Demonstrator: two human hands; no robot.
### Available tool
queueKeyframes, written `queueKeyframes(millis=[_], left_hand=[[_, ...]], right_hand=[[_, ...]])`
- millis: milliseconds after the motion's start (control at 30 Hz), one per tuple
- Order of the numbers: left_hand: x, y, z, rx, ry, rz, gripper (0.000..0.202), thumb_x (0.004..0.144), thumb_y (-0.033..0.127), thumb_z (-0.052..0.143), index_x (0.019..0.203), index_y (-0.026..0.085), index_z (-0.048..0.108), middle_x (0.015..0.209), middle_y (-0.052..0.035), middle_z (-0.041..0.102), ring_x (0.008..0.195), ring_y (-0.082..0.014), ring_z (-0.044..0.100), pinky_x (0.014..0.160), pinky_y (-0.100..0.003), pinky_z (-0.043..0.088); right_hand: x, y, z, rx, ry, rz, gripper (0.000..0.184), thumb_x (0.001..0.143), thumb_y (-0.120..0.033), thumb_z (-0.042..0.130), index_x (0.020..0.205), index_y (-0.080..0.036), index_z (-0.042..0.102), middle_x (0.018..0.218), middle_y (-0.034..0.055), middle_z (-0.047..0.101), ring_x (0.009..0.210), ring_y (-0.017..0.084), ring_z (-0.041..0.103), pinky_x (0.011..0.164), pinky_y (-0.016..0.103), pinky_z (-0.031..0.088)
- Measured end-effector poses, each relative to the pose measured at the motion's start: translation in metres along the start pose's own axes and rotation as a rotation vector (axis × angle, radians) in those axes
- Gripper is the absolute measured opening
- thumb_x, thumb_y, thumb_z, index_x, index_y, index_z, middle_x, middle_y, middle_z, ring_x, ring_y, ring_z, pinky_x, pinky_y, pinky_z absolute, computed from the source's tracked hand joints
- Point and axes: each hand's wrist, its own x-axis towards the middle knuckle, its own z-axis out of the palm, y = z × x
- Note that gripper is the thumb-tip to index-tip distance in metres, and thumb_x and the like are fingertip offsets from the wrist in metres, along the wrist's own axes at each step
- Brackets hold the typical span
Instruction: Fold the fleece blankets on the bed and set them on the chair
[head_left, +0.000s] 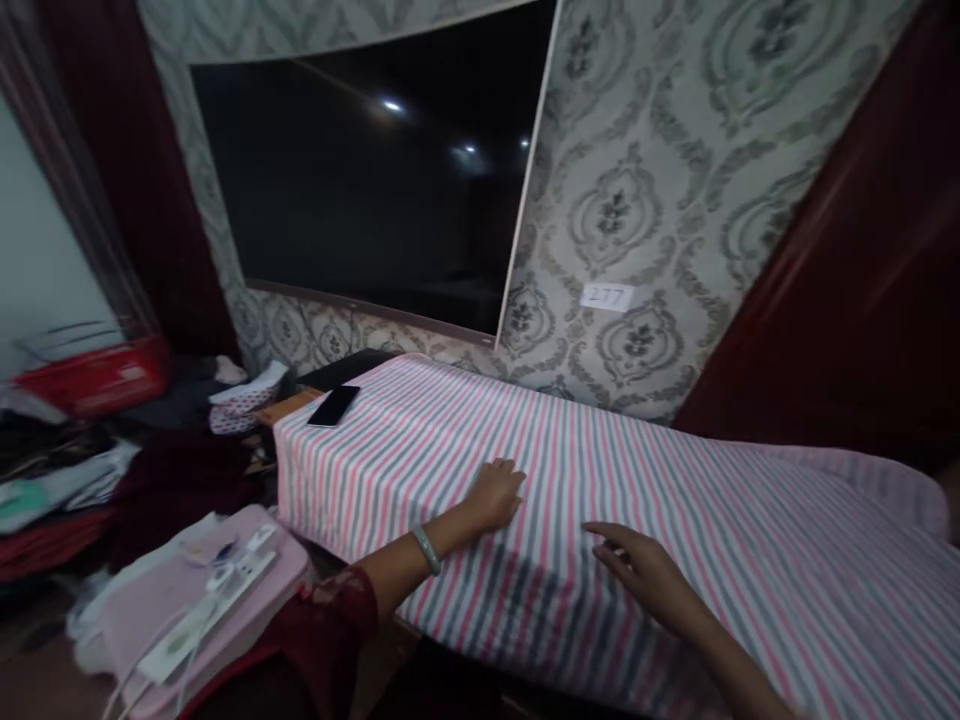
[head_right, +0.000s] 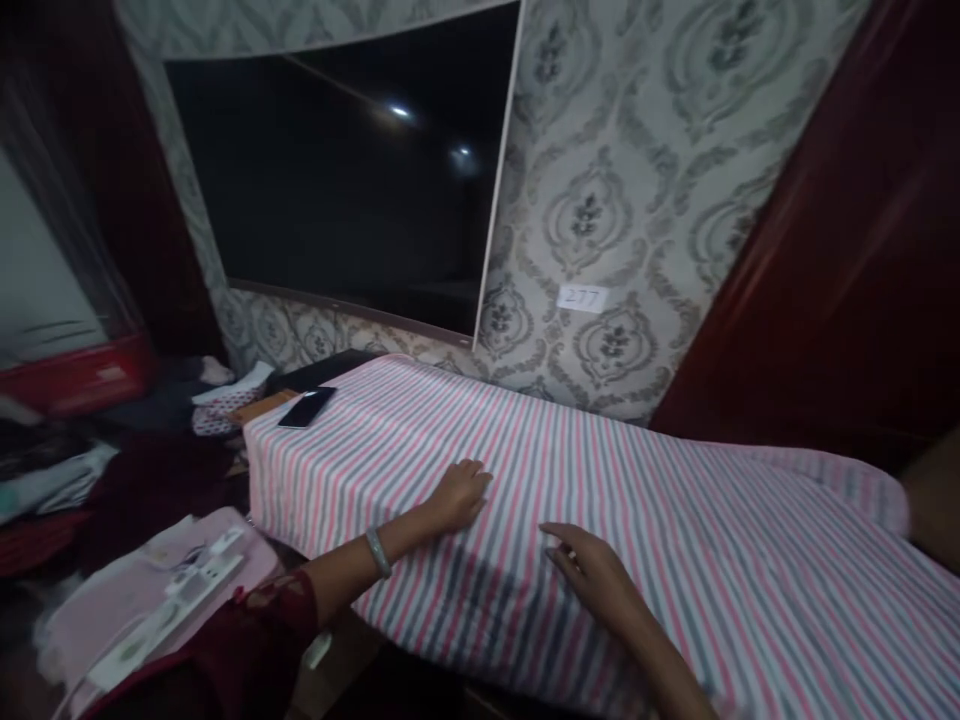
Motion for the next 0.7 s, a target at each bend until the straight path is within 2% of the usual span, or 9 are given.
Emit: queueKeyframes(millis=[167, 300, 400, 533, 600, 700], left_hand=[[-0.026, -0.033, -0.001, 0.025, 0.007, -0.045, 0.025, 0.09, 0.03, 0.056, 0.11, 0.017, 0.062, 0.12, -0.013, 0.061, 0.112, -0.0277, 0.054, 0.094, -0.043, 0.045], [-0.037, -0.07, -0.009, 0.028, 0.102, -0.167, 0.035, 0.089, 0.027, 0.057, 0.123, 0.018, 0.059, 0.134, -0.015, 0.057, 0.122, -0.0303, 0.051, 0.101, -0.047, 0.042], [-0.048, -0.114, -0.024, 0.09, 0.236, -0.374, 0.051, 0.087, 0.022, 0.057, 0.138, 0.016, 0.052, 0.148, -0.0186, 0.047, 0.136, -0.0337, 0.043, 0.111, -0.052, 0.034], [-0.066, -0.186, -0.056, 0.232, 0.426, -0.759, 0.072, 0.084, 0.024, 0.062, 0.151, 0.014, 0.038, 0.16, -0.0227, 0.031, 0.147, -0.0396, 0.029, 0.117, -0.057, 0.023], [-0.074, -0.22, -0.071, 0.271, 0.474, -0.919, 0.08, 0.082, 0.03, 0.065, 0.154, 0.013, 0.033, 0.161, -0.0249, 0.027, 0.147, -0.0417, 0.027, 0.116, -0.058, 0.023], [-0.081, -0.258, -0.086, 0.265, 0.466, -1.097, 0.087, 0.082, 0.038, 0.067, 0.155, 0.01, 0.029, 0.156, -0.0289, 0.033, 0.143, -0.0429, 0.033, 0.112, -0.058, 0.028]], right_hand=[[0.062, 0.002, 0.034, 0.154, 0.129, 0.062, 0.053, 0.081, -0.06, 0.053, 0.109, -0.022, 0.075, 0.102, 0.0107, 0.077, 0.084, 0.026, 0.073, 0.073, 0.036, 0.058], [0.087, 0.017, 0.057, 0.191, 0.208, 0.189, 0.064, 0.077, -0.065, 0.05, 0.113, -0.018, 0.074, 0.088, 0.0081, 0.077, 0.072, 0.024, 0.071, 0.066, 0.035, 0.056], [0.089, 0.032, 0.069, 0.159, 0.242, 0.267, 0.064, 0.076, -0.066, 0.05, 0.113, -0.019, 0.074, 0.083, 0.0067, 0.077, 0.075, 0.026, 0.072, 0.068, 0.035, 0.055], [0.083, 0.042, 0.075, 0.132, 0.239, 0.324, 0.061, 0.077, -0.066, 0.051, 0.112, -0.022, 0.075, 0.098, 0.0076, 0.078, 0.089, 0.029, 0.073, 0.074, 0.036, 0.056], [0.081, 0.042, 0.075, 0.11, 0.23, 0.34, 0.061, 0.076, -0.068, 0.051, 0.11, -0.024, 0.076, 0.104, 0.0075, 0.078, 0.094, 0.03, 0.073, 0.077, 0.037, 0.057], [0.082, 0.041, 0.074, 0.105, 0.219, 0.363, 0.061, 0.075, -0.069, 0.051, 0.108, -0.025, 0.077, 0.109, 0.0074, 0.077, 0.1, 0.032, 0.072, 0.085, 0.041, 0.057]])
